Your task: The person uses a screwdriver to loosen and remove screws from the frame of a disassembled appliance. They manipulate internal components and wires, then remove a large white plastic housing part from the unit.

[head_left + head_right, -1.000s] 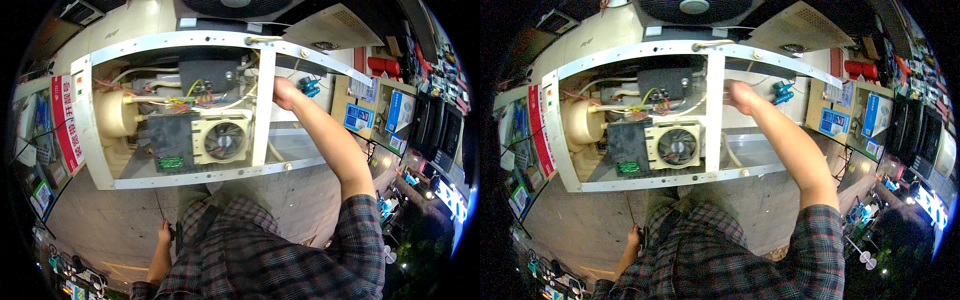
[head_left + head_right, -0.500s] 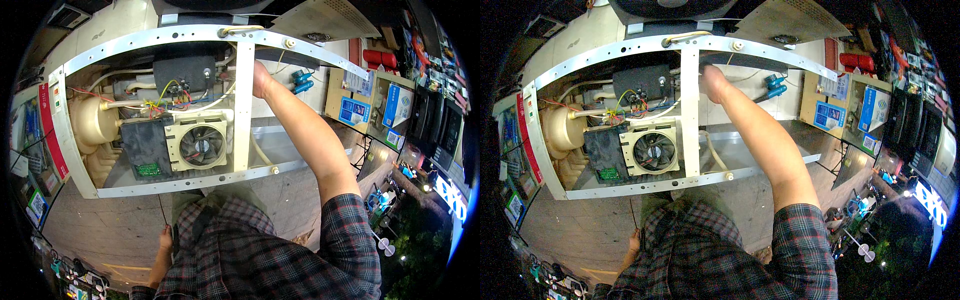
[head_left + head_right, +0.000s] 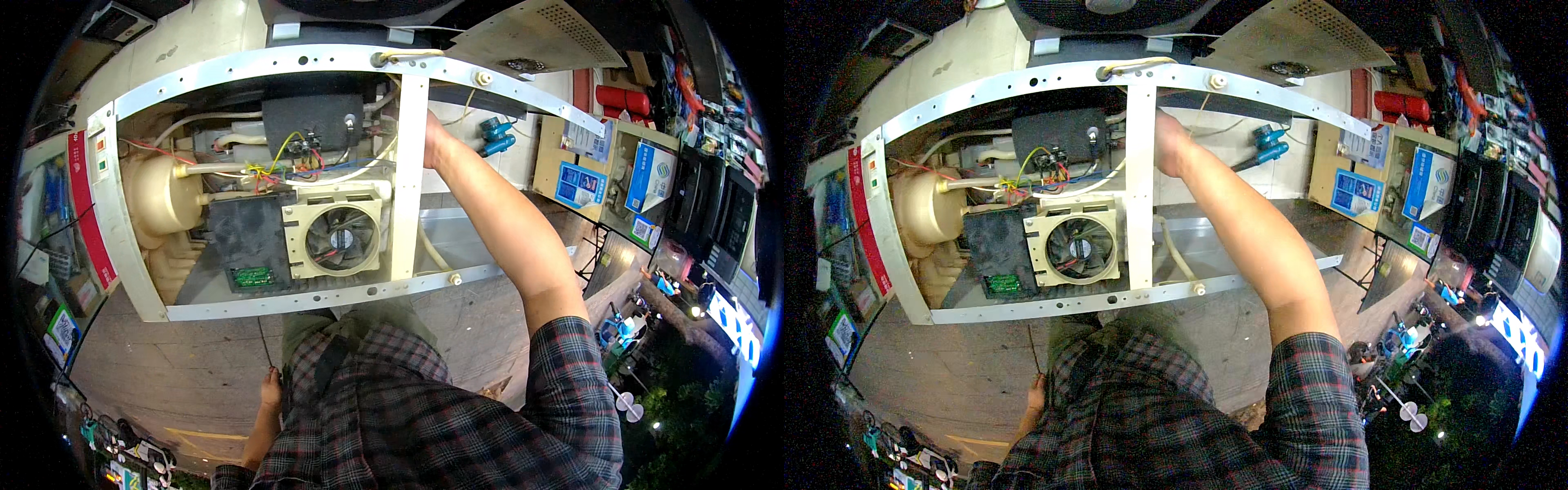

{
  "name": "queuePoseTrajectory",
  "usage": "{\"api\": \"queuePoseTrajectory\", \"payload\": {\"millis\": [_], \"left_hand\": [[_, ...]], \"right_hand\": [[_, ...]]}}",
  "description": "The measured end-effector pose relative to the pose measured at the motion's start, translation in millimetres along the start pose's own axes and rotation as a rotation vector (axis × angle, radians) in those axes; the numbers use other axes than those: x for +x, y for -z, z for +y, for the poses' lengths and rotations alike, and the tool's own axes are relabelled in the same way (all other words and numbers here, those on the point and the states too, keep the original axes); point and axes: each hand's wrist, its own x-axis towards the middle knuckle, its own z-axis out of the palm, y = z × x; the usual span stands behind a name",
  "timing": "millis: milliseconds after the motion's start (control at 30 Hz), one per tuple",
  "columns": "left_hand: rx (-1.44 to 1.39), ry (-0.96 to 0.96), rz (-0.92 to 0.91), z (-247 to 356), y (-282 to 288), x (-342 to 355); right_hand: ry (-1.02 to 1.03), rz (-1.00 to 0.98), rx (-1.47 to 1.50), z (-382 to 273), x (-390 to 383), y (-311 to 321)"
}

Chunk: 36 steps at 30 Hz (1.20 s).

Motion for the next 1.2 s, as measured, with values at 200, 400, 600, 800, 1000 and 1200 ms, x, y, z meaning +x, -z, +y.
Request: {"api": "queuePoseTrajectory", "payload": {"millis": [200, 400, 600, 800, 1000, 1200], "left_hand": [[-0.036, 0.086, 0.046, 21.4, 8.6, 4.6], [0.012, 0.116, -0.037, 14.4, 11.4, 9.4], [-0.176, -0.097, -0.031, 7.2, 10.6, 19.0], [-0.163, 0.145, -0.061, 20.5, 18.4, 19.7], [-0.308, -0.116, 0.005, -40.7, 1.0, 40.4], [-0.320, 0.056, 0.017, -13.3, 8.8, 24.5]], "right_hand": [[0.144, 0.332, -0.234, 12.2, 9.2, 46.8], [1.043, 0.446, -1.071, -29.4, -172.7, -43.0], [1.074, 0.174, -1.583, -26.4, -151.5, -135.0], [0.397, 0.114, -1.762, -46.4, -41.1, -161.9], [0.346, 0.108, -1.761, -44.7, -5.9, -155.0], [0.246, 0.101, -1.808, -43.9, 3.4, -155.9]]}}
